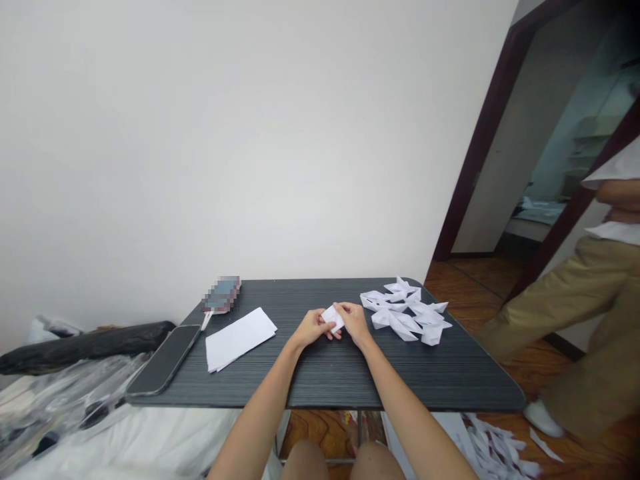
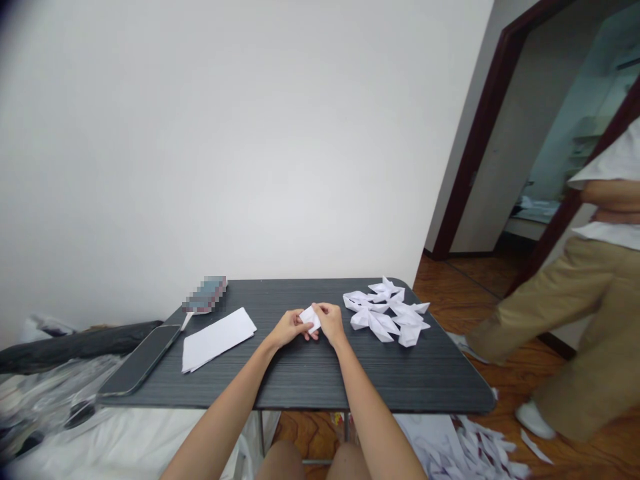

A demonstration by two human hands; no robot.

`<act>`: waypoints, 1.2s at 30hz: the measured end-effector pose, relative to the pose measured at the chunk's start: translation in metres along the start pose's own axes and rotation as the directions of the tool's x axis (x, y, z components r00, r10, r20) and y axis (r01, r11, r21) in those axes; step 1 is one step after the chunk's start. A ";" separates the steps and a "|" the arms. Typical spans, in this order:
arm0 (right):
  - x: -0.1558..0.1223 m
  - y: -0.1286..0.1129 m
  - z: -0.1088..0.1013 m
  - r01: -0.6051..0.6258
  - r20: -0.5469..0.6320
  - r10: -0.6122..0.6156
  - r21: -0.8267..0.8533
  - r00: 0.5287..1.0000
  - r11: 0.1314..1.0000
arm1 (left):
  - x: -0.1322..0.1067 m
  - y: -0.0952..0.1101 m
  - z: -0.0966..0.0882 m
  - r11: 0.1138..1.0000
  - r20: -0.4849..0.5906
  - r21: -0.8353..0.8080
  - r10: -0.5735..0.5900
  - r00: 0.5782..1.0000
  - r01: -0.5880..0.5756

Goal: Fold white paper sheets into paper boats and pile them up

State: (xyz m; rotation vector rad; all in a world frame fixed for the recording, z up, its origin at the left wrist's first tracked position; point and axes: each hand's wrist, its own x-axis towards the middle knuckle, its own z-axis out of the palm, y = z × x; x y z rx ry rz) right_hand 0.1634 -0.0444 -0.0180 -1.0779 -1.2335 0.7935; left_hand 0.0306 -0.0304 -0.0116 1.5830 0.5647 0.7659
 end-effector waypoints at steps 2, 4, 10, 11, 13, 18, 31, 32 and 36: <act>0.000 0.001 0.000 -0.005 -0.017 0.005 -0.016 1.000 1.000 | 0.001 -0.002 0.000 1.000 -0.010 -0.008 0.008 1.000 -0.008; 0.001 0.001 0.001 -0.016 -0.033 0.015 -0.030 0.999 0.999 | 0.002 -0.003 0.000 1.000 -0.014 -0.012 0.015 1.000 -0.015; 0.001 0.003 0.002 -0.035 -0.030 0.033 -0.036 0.999 0.999 | 0.005 -0.009 -0.007 0.998 -0.181 0.036 0.060 0.982 -0.054; 0.001 0.004 0.003 -0.029 -0.015 0.028 -0.029 0.999 0.999 | 0.006 -0.010 -0.008 0.997 -0.224 0.053 0.073 0.972 -0.063; 0.001 0.005 0.005 -0.003 0.016 0.004 -0.025 1.000 1.000 | 0.007 -0.013 -0.011 0.995 -0.290 0.066 0.092 0.953 -0.076; 0.001 0.007 0.006 0.156 0.030 -0.153 -0.120 0.988 0.981 | 0.010 -0.017 -0.013 0.997 -0.353 0.001 0.076 0.933 -0.081; 0.004 0.008 0.009 0.106 0.020 -0.108 0.068 0.994 0.992 | 0.010 -0.018 -0.013 0.992 -0.409 -0.044 0.091 0.908 -0.119; 0.005 0.008 0.009 0.069 0.019 -0.072 0.111 0.997 0.991 | 0.010 -0.018 -0.012 0.991 -0.408 -0.043 0.097 0.908 -0.125; 0.006 0.007 0.009 0.016 0.041 -0.023 0.167 0.999 0.986 | 0.010 -0.019 -0.011 0.990 -0.425 -0.042 0.101 0.900 -0.131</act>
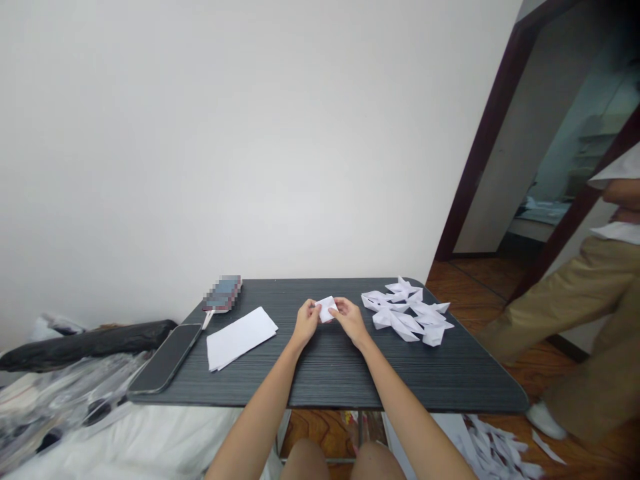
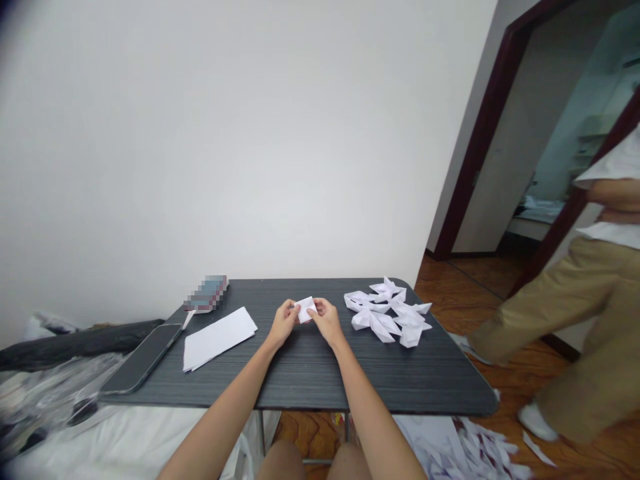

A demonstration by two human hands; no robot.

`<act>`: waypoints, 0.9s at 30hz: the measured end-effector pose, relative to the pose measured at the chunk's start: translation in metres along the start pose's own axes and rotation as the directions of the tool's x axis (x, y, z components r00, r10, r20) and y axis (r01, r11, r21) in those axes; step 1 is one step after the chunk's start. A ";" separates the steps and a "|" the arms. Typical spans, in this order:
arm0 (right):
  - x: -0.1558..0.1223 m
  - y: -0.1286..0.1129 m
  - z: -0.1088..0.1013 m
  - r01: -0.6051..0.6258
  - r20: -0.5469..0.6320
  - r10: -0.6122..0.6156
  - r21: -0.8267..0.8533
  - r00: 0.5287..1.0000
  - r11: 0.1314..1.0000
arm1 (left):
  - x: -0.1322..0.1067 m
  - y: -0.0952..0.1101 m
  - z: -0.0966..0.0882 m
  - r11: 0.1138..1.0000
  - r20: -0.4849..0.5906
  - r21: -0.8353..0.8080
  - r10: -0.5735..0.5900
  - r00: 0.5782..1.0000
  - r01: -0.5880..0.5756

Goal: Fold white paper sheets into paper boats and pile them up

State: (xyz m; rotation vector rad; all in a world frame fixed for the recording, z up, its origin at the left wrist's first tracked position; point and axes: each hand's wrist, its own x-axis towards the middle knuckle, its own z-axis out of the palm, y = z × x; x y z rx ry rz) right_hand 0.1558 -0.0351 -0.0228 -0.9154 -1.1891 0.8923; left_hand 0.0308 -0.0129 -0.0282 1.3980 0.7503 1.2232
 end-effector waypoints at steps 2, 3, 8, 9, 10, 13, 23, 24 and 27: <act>-0.001 0.000 -0.001 0.003 0.017 -0.002 -0.021 1.000 1.000 | 0.000 0.000 0.000 1.000 -0.016 0.014 -0.001 1.000 0.001; -0.001 0.000 -0.002 0.001 0.023 0.000 -0.041 1.000 0.999 | -0.001 0.000 0.000 1.000 -0.019 0.031 0.002 1.000 -0.001; 0.000 0.000 -0.008 0.060 0.018 -0.058 -0.244 0.998 0.968 | -0.005 0.013 -0.003 0.963 0.044 0.249 0.099 0.994 -0.107; 0.000 -0.001 -0.010 0.087 0.025 -0.083 -0.278 0.996 0.957 | -0.006 0.016 -0.004 0.950 0.059 0.281 0.126 0.990 -0.137; 0.000 -0.001 -0.011 0.109 0.033 -0.104 -0.298 0.994 0.948 | -0.006 0.020 -0.005 0.942 0.064 0.296 0.148 0.987 -0.160; 0.001 -0.003 -0.012 0.140 0.048 -0.131 -0.299 0.990 0.944 | -0.008 0.027 -0.005 0.950 0.072 0.262 0.158 0.985 -0.171; -0.003 -0.010 -0.010 0.007 0.055 0.000 -0.129 0.998 0.992 | -0.007 0.026 -0.003 0.999 0.137 0.047 0.006 0.991 -0.012; -0.003 -0.011 -0.010 -0.025 0.083 0.033 -0.094 0.996 0.995 | -0.006 0.027 -0.003 0.999 0.126 0.035 -0.001 0.992 -0.004; -0.004 -0.016 -0.011 -0.066 0.127 0.066 -0.005 0.990 0.998 | -0.005 0.028 -0.006 1.000 0.100 0.007 -0.018 0.995 0.017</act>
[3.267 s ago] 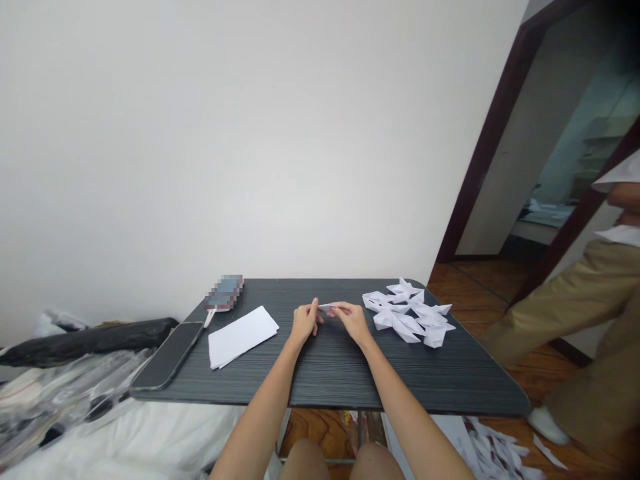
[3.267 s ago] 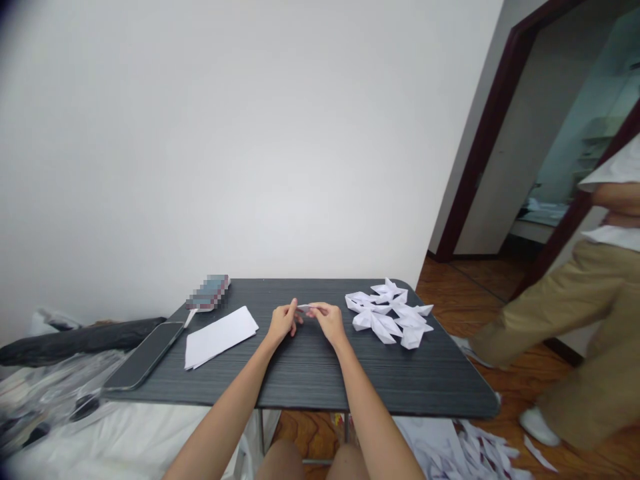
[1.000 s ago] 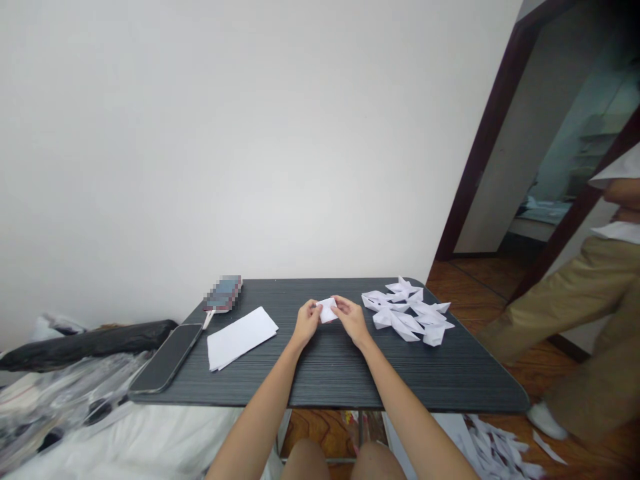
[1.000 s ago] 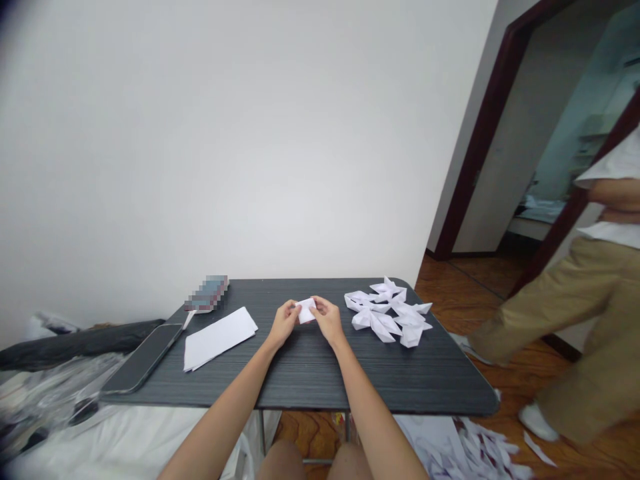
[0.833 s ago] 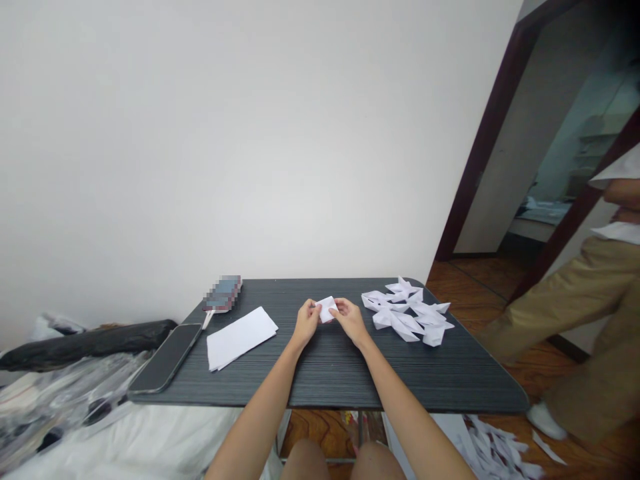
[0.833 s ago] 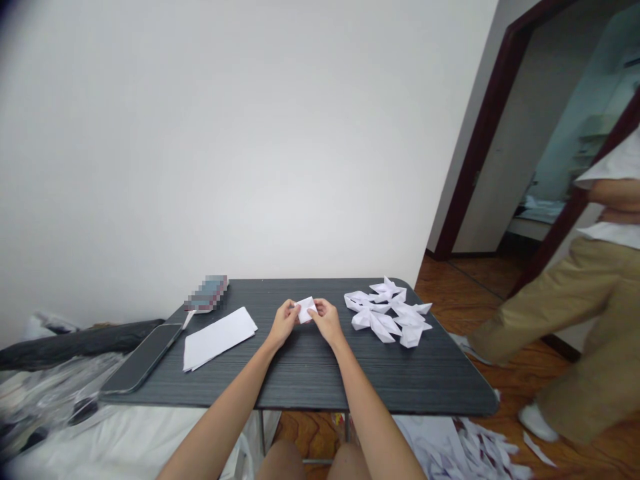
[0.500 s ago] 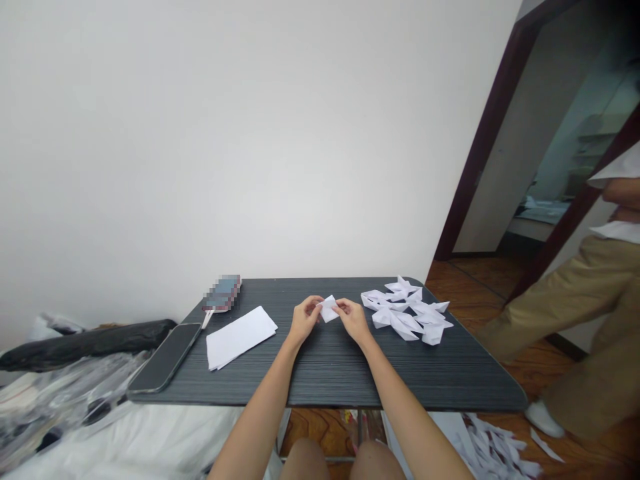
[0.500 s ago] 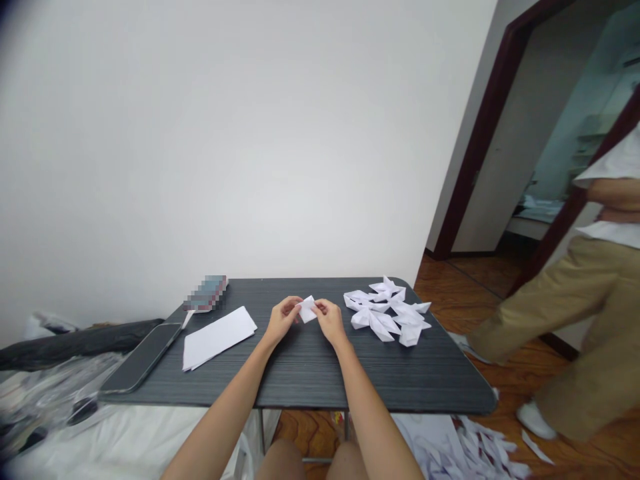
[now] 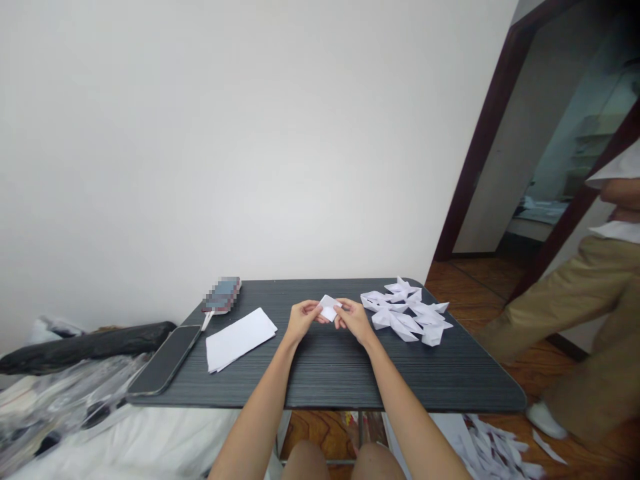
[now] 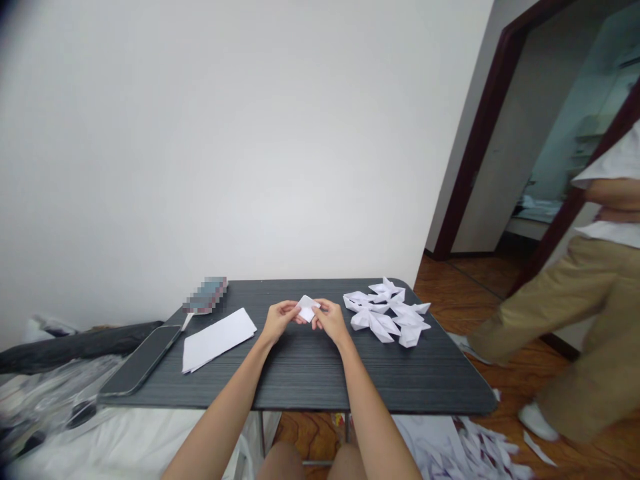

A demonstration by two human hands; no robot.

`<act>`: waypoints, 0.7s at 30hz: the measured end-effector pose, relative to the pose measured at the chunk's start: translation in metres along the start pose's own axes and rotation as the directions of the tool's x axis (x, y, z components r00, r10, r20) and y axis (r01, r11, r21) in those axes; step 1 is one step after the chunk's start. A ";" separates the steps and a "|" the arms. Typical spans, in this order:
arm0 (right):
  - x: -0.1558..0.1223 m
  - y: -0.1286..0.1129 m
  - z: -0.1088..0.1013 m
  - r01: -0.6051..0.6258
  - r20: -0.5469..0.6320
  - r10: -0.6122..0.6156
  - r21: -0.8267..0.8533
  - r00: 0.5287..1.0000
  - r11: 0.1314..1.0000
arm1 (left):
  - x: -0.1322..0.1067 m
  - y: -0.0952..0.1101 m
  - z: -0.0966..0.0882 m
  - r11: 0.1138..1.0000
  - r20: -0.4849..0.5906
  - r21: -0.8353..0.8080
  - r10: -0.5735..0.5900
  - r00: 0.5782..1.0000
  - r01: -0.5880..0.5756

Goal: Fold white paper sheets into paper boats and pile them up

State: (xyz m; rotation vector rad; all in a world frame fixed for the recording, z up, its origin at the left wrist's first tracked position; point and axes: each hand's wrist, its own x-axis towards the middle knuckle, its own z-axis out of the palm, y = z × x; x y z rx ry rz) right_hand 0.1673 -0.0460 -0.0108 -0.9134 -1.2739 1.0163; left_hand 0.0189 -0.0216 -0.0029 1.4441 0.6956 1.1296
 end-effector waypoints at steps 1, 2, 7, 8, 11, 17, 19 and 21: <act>0.000 -0.002 -0.001 -0.002 0.002 0.002 0.018 1.000 1.000 | 0.000 0.000 -0.001 1.000 -0.001 -0.009 -0.007 1.000 0.007; 0.000 -0.003 -0.002 -0.004 0.003 0.004 0.030 1.000 1.000 | 0.001 0.001 -0.002 1.000 0.001 -0.017 -0.015 1.000 0.015; -0.001 -0.007 -0.007 -0.023 0.021 0.022 0.060 1.000 0.998 | 0.000 0.002 -0.003 0.999 0.008 -0.031 -0.027 1.000 0.027; -0.001 -0.006 -0.008 -0.026 0.022 0.024 0.067 0.999 0.997 | 0.000 0.002 -0.003 0.999 0.006 -0.032 -0.022 1.000 0.022; -0.001 -0.002 -0.009 -0.019 0.027 0.017 0.087 0.999 0.996 | -0.001 0.004 -0.004 1.000 -0.004 -0.026 -0.009 1.000 0.009; -0.001 0.001 -0.008 -0.004 0.030 0.000 0.135 1.000 0.991 | -0.001 0.004 -0.005 0.998 -0.025 -0.055 -0.019 1.000 0.018; -0.001 0.000 -0.008 -0.003 0.029 -0.001 0.137 1.000 0.991 | -0.001 0.004 -0.006 0.998 -0.017 -0.056 -0.016 1.000 0.015; -0.001 0.001 -0.008 -0.007 0.035 0.002 0.129 0.999 0.992 | -0.001 0.004 -0.008 0.999 0.001 -0.049 -0.008 1.000 0.008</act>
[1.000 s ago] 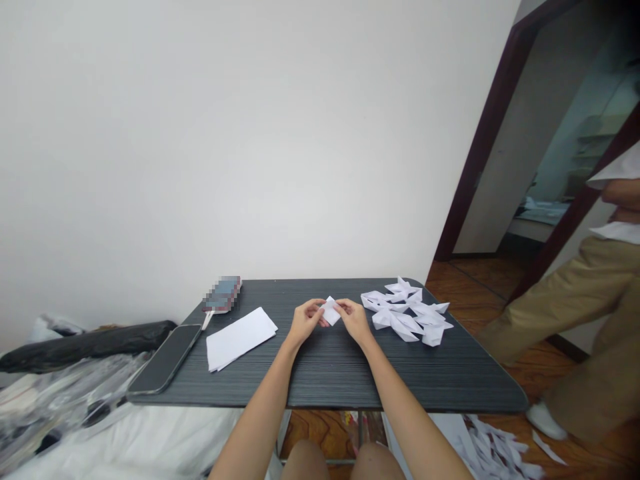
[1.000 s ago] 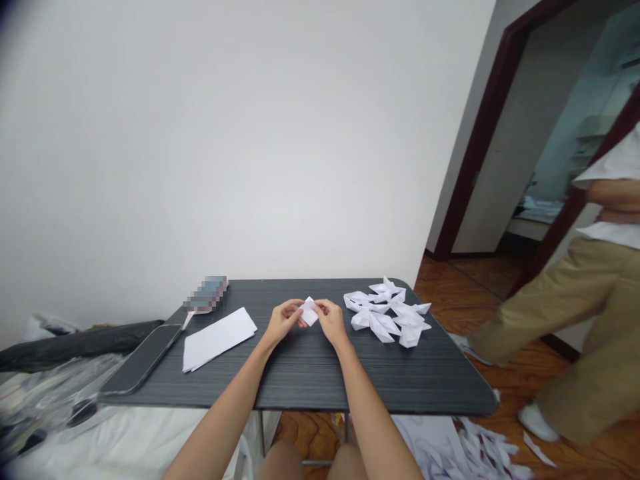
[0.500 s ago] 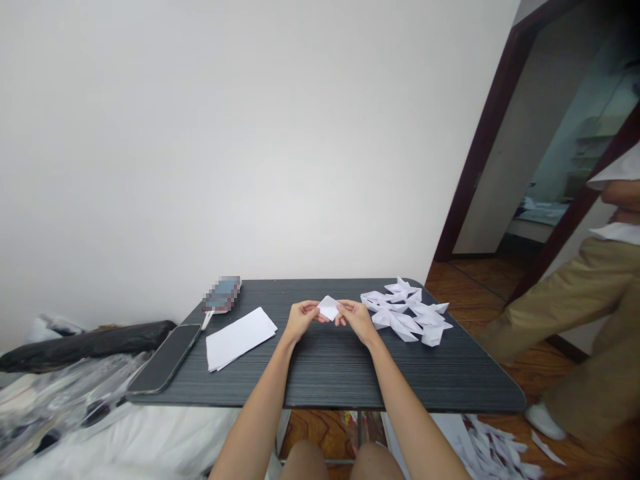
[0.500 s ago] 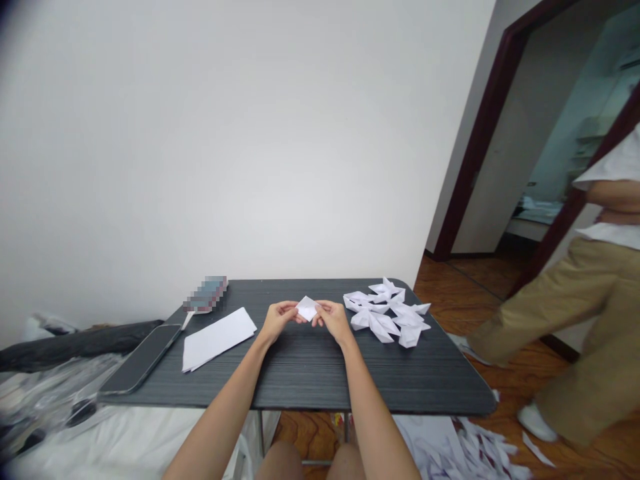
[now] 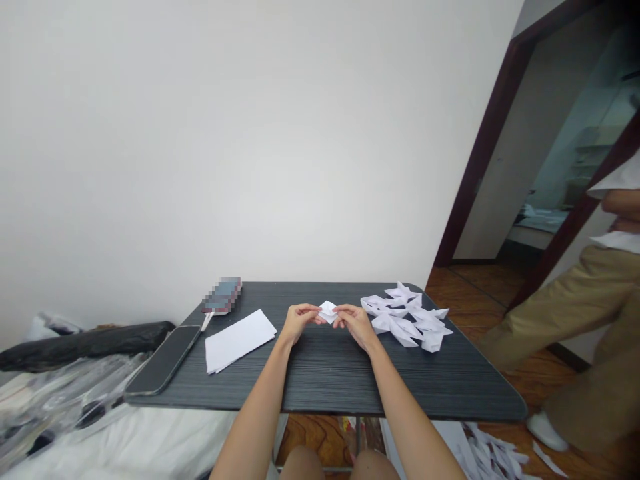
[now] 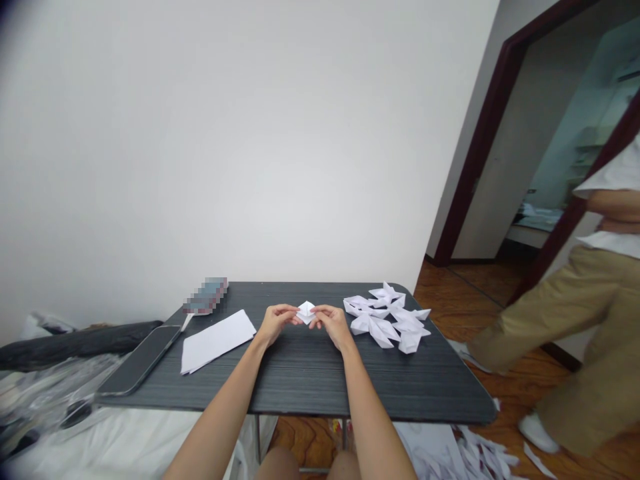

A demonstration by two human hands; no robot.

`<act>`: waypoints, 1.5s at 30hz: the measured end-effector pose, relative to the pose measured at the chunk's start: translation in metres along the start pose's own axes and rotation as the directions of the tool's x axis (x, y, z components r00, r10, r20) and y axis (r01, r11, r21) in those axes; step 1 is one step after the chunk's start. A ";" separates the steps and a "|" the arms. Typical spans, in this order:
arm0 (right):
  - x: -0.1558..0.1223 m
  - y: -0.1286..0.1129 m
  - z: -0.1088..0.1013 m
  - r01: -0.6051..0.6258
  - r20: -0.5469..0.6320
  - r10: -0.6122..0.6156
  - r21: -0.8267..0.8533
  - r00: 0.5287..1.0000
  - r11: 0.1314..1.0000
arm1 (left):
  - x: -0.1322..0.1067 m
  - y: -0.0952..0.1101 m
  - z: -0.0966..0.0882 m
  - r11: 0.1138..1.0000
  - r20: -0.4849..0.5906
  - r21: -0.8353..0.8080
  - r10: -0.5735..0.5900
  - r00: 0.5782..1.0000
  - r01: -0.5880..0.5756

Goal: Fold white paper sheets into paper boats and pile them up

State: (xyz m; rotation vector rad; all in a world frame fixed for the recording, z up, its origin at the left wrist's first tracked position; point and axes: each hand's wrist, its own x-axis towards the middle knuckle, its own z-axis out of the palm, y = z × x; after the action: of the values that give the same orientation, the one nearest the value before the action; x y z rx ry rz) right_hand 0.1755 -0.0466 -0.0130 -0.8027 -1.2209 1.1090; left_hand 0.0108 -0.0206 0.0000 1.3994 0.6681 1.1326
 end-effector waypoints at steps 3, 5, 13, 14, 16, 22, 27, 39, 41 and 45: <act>0.000 0.002 0.000 0.000 0.021 0.000 -0.021 1.000 1.000 | 0.000 -0.001 -0.002 1.000 0.029 0.007 0.008 1.000 -0.009; 0.000 0.003 0.001 0.007 0.039 -0.005 -0.041 0.999 0.999 | 0.000 -0.003 -0.002 1.000 0.037 0.014 0.007 0.999 -0.008; -0.003 -0.001 0.003 0.045 0.086 -0.031 -0.165 0.996 0.985 | 0.002 -0.007 0.001 0.996 0.008 0.086 -0.009 1.000 0.008; -0.003 -0.001 0.002 0.054 0.085 -0.039 -0.178 0.996 0.982 | 0.003 -0.007 0.001 0.996 0.005 0.085 0.004 1.000 -0.004; -0.003 0.000 0.001 0.064 0.079 -0.050 -0.191 0.996 0.980 | 0.003 -0.007 0.000 0.995 0.005 0.091 0.033 0.999 -0.033; -0.001 0.003 0.004 0.018 -0.002 -0.018 -0.095 1.000 0.995 | 0.000 -0.011 0.004 0.969 -0.011 0.214 0.128 0.992 -0.123; 0.001 0.009 0.005 -0.011 -0.003 0.010 -0.128 1.000 0.992 | -0.003 -0.012 0.007 0.952 -0.001 0.262 0.164 0.986 -0.158; 0.003 0.016 0.006 0.038 0.028 -0.033 -0.202 0.999 0.979 | -0.001 -0.018 0.004 0.875 0.077 0.466 0.108 0.991 -0.132; 0.003 0.015 0.006 0.040 0.025 -0.036 -0.197 0.999 0.980 | -0.002 -0.015 0.005 0.840 0.072 0.522 0.132 0.989 -0.151; 0.003 0.013 0.005 0.058 -0.015 -0.062 -0.190 0.998 0.980 | -0.004 -0.007 0.002 0.760 0.130 0.611 0.181 0.975 -0.223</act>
State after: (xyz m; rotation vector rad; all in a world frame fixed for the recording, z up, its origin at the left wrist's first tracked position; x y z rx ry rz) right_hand 0.1674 -0.0398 -0.0232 -0.9125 -1.3390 0.9428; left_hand 0.0124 -0.0238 -0.0075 2.1111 0.9145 1.0688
